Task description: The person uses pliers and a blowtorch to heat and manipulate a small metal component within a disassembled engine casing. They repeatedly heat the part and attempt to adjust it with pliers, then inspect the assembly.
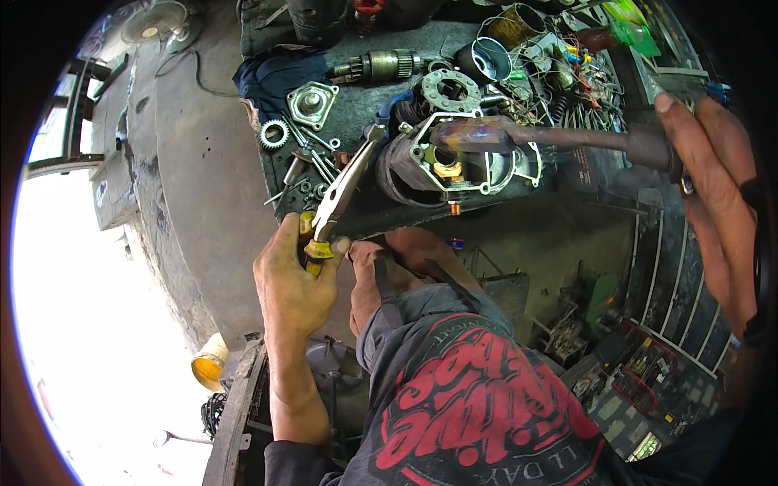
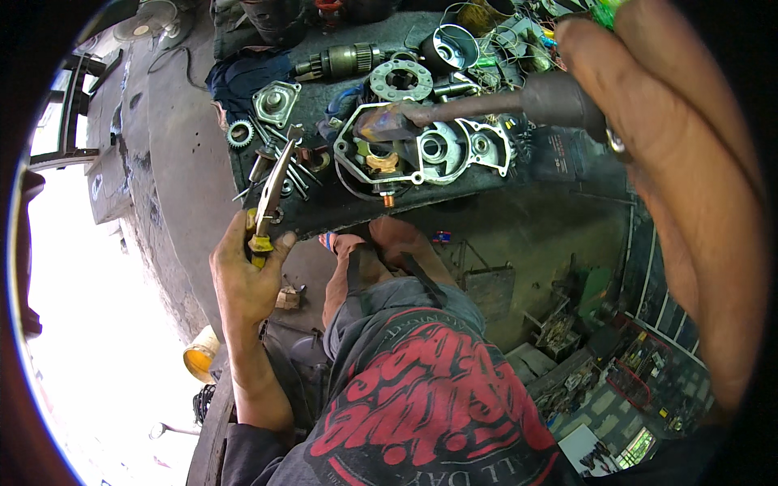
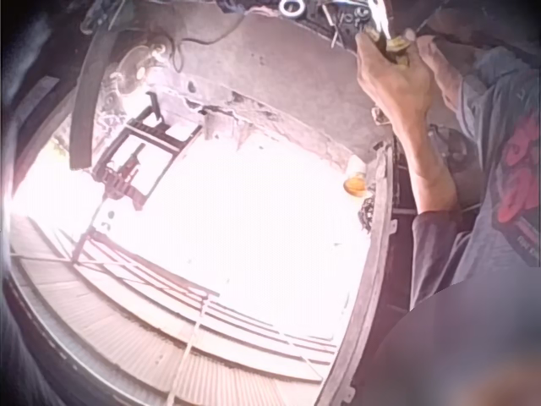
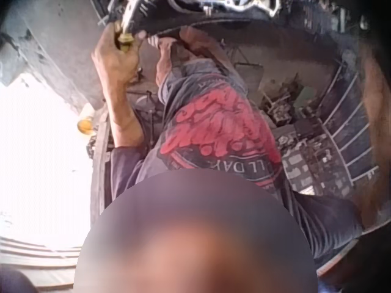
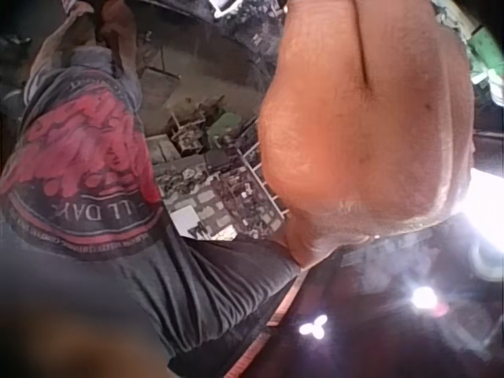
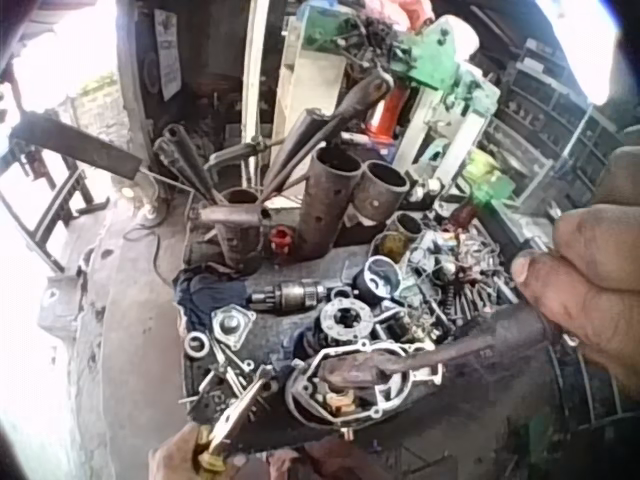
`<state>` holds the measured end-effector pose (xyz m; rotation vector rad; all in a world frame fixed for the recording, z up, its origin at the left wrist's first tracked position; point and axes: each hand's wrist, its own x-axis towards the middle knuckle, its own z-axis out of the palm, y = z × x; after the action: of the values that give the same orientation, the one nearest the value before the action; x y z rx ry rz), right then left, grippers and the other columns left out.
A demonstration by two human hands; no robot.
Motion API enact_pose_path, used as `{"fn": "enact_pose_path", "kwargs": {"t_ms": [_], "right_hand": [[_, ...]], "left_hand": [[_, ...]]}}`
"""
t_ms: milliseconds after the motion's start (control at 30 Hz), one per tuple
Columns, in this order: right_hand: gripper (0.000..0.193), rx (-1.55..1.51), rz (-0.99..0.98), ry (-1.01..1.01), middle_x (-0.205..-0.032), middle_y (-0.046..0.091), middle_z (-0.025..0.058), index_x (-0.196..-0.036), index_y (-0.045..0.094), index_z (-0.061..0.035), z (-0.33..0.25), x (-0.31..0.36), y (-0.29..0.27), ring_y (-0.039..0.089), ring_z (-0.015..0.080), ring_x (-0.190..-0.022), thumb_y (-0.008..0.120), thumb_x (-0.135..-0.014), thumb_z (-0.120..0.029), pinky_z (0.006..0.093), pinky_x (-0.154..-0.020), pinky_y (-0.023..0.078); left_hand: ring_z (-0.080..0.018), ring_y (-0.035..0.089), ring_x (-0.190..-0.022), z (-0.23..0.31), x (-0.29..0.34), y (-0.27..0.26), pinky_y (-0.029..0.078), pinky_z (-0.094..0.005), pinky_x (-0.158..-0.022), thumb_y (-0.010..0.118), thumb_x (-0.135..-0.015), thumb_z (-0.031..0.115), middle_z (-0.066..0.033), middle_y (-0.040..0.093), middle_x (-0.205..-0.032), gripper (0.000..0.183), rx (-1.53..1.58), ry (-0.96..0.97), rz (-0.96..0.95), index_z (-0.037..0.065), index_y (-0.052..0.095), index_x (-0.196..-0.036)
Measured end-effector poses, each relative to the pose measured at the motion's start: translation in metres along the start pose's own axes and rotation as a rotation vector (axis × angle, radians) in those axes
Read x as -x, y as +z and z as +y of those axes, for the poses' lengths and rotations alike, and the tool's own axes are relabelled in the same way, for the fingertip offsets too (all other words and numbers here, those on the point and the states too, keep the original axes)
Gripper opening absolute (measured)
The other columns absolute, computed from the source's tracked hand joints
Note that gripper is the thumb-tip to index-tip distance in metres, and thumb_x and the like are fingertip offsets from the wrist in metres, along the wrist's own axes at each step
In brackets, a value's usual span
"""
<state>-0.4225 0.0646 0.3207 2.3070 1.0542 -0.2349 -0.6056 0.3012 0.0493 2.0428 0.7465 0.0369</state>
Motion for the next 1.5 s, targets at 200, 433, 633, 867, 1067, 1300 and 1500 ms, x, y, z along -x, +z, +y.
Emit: {"fn": "enact_pose_path", "kwargs": {"t_ms": [200, 433, 633, 867, 1067, 1300, 1500], "right_hand": [[0.070, 0.074, -0.007, -0.055, -0.152, 0.047, 0.0203, -0.156, 0.044, -0.0086, -0.003, -0.005, -0.003, 0.055, 0.0336, -0.136, 0.058, -0.091, 0.014, 0.0350, -0.112, 0.053], [0.071, 0.125, -0.014, -0.073, -0.151, 0.049, 0.0207, -0.156, 0.043, -0.0084, -0.003, -0.006, -0.011, 0.056, 0.0337, -0.135, 0.060, -0.091, 0.013, 0.0363, -0.111, 0.053], [0.071, 0.178, -0.017, -0.106, -0.149, 0.051, 0.0211, -0.156, 0.043, -0.0082, -0.007, -0.001, -0.011, 0.057, 0.0338, -0.134, 0.061, -0.091, 0.012, 0.0373, -0.110, 0.054], [0.072, 0.223, -0.037, -0.123, -0.148, 0.052, 0.0215, -0.156, 0.043, -0.0080, -0.004, -0.002, -0.014, 0.058, 0.0340, -0.132, 0.063, -0.090, 0.012, 0.0386, -0.109, 0.055], [0.072, 0.255, -0.037, -0.158, -0.147, 0.054, 0.0219, -0.156, 0.043, -0.0078, -0.001, 0.004, -0.013, 0.059, 0.0341, -0.131, 0.065, -0.090, 0.011, 0.0397, -0.109, 0.056], [0.059, -0.085, 0.145, 0.001, -0.133, 0.063, 0.0204, -0.142, 0.057, -0.0012, 0.032, 0.024, 0.021, 0.064, 0.0313, -0.119, 0.073, -0.086, 0.006, 0.0384, -0.100, 0.056], [0.044, -0.923, 0.281, 0.295, -0.102, 0.070, 0.0097, -0.118, 0.069, 0.0022, 0.015, 0.047, 0.120, 0.067, 0.0203, -0.092, 0.086, -0.082, -0.017, 0.0328, -0.089, 0.052]], "left_hand": [[-0.0352, 0.058, -0.069, 0.007, -0.005, 0.005, 0.049, -0.0403, -0.067, 0.086, -0.081, 0.020, -0.0181, 0.063, -0.079, 0.036, 0.051, 0.017, -0.002, 0.000, 0.059, -0.094], [-0.0383, 0.060, -0.074, 0.016, -0.007, 0.010, 0.051, -0.0414, -0.071, 0.086, -0.081, 0.019, -0.0169, 0.065, -0.084, 0.036, 0.085, 0.028, -0.034, 0.000, 0.059, -0.095], [-0.0371, 0.061, -0.075, 0.018, -0.007, 0.012, 0.051, -0.0420, -0.071, 0.086, -0.081, 0.018, -0.0175, 0.066, -0.083, 0.035, 0.113, 0.042, -0.024, 0.000, 0.059, -0.096], [-0.0311, 0.058, -0.070, 0.016, -0.007, 0.013, 0.050, -0.0405, -0.069, 0.085, -0.082, 0.019, -0.0165, 0.064, -0.079, 0.034, 0.131, 0.007, -0.042, 0.000, 0.061, -0.097], [-0.0278, 0.050, -0.067, 0.013, -0.006, 0.015, 0.048, -0.0390, -0.066, 0.085, -0.082, 0.018, -0.0151, 0.060, -0.075, 0.034, 0.112, 0.001, -0.042, 0.000, 0.060, -0.095], [-0.0182, 0.045, -0.067, 0.010, -0.002, 0.009, 0.046, -0.0344, -0.065, 0.083, -0.084, 0.015, -0.0106, 0.056, -0.072, 0.031, 0.155, -0.036, -0.005, -0.001, 0.060, -0.096], [-0.0163, 0.047, -0.067, 0.011, -0.008, -0.005, 0.046, -0.0331, -0.064, 0.084, -0.086, 0.016, -0.0083, 0.057, -0.072, 0.031, 0.091, -0.059, 0.040, -0.002, 0.060, -0.096]]}}
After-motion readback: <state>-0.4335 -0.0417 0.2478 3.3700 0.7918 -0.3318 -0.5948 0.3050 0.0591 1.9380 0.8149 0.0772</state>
